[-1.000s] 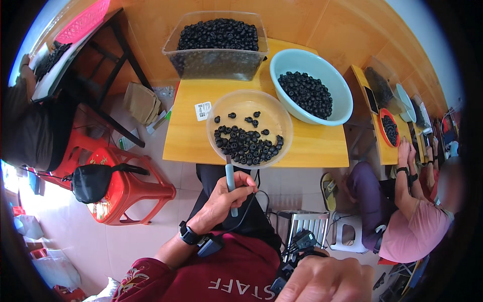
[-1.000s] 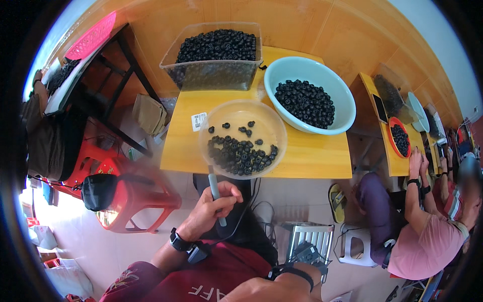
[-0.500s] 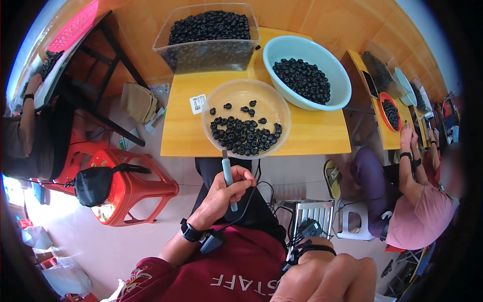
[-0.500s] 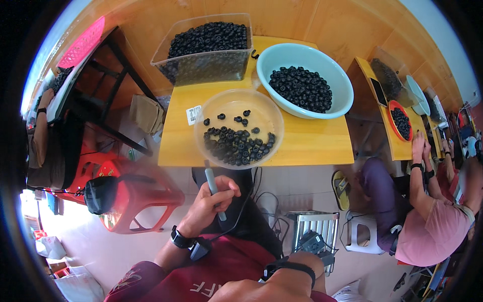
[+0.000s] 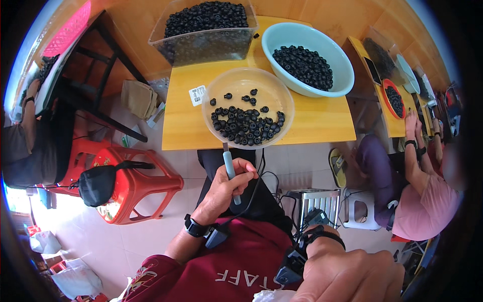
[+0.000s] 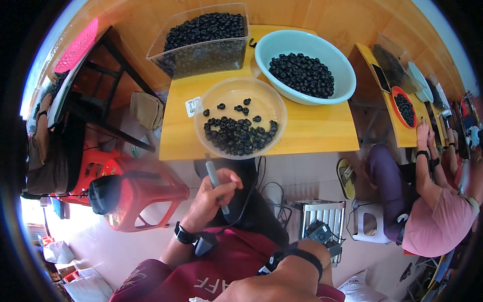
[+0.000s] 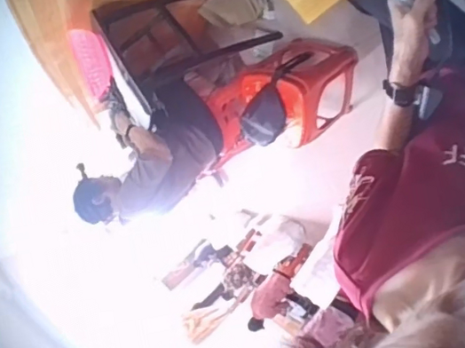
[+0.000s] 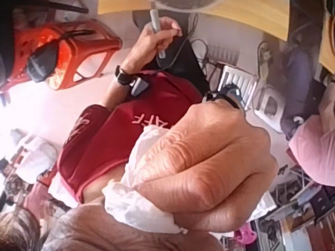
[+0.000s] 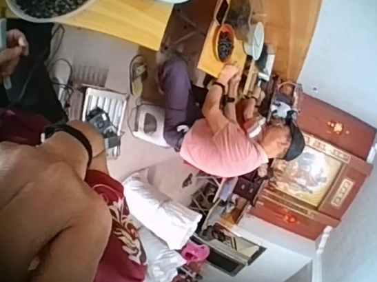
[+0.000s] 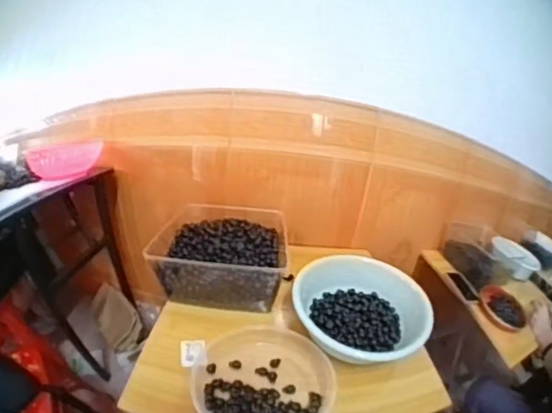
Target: Sorting and trimming small black round parts from a tray into a bowl using a hand tool.
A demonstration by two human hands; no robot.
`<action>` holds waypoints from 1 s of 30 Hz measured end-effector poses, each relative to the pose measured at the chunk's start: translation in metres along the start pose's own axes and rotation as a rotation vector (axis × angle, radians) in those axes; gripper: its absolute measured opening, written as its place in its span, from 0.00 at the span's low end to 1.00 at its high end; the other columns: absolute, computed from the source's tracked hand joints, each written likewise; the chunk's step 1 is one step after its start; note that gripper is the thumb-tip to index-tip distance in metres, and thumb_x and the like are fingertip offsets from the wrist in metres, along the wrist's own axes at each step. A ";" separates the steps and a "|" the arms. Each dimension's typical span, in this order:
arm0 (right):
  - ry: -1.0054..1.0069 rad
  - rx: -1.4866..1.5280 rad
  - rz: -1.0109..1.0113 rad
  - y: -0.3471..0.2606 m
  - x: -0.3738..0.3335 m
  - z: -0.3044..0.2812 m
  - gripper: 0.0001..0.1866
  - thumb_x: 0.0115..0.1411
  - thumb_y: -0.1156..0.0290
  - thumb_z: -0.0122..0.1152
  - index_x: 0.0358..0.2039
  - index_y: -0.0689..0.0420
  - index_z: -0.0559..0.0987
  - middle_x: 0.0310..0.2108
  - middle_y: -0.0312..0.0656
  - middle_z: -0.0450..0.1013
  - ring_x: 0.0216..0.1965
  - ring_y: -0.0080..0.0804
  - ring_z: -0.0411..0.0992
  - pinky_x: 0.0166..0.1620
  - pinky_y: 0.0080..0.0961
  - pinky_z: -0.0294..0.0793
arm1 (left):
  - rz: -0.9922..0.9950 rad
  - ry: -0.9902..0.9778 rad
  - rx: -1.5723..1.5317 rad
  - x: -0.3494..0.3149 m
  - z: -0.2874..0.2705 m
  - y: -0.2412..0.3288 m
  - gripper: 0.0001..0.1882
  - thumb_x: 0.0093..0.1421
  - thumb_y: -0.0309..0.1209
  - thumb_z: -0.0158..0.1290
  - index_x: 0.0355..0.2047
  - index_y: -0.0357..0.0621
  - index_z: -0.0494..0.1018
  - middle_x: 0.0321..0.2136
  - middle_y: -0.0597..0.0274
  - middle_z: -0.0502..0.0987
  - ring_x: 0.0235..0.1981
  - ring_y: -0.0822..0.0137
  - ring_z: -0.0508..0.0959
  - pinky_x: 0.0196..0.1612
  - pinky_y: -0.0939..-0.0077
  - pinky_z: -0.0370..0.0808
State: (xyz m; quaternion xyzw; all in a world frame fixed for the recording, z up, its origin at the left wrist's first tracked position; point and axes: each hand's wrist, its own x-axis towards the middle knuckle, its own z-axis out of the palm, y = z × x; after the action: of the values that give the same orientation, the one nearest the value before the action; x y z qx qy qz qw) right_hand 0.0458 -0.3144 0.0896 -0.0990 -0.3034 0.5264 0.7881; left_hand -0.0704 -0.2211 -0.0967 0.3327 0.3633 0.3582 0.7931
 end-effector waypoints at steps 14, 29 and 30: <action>-0.353 0.164 -0.003 0.024 0.007 -0.012 0.16 0.55 0.59 0.62 0.19 0.58 0.80 0.27 0.49 0.70 0.27 0.47 0.73 0.31 0.42 0.77 | -0.046 0.043 -0.032 -0.002 -0.006 -0.002 0.05 0.56 0.24 0.50 0.34 0.40 0.69 0.29 0.63 0.73 0.18 0.83 0.60 0.20 0.88 0.54; -0.585 0.428 0.247 0.039 0.005 -0.022 0.28 0.58 0.43 0.50 0.52 0.47 0.73 0.46 0.52 0.61 0.49 0.70 0.61 0.52 0.63 0.57 | -0.046 0.031 -0.055 -0.004 -0.008 -0.004 0.05 0.56 0.25 0.52 0.33 0.41 0.69 0.28 0.66 0.72 0.18 0.84 0.59 0.20 0.88 0.53; -0.583 0.422 0.245 0.044 0.001 -0.024 0.28 0.58 0.43 0.50 0.52 0.47 0.73 0.46 0.52 0.61 0.49 0.70 0.61 0.52 0.63 0.57 | -0.049 0.026 -0.057 -0.004 -0.008 -0.004 0.05 0.56 0.25 0.51 0.33 0.42 0.69 0.29 0.65 0.73 0.19 0.83 0.59 0.20 0.87 0.53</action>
State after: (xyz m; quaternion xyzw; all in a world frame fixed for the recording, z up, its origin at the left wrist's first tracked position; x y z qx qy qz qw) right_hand 0.0259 -0.2907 0.0498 0.1836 -0.3856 0.6738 0.6030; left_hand -0.0772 -0.2242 -0.1031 0.2965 0.3714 0.3530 0.8059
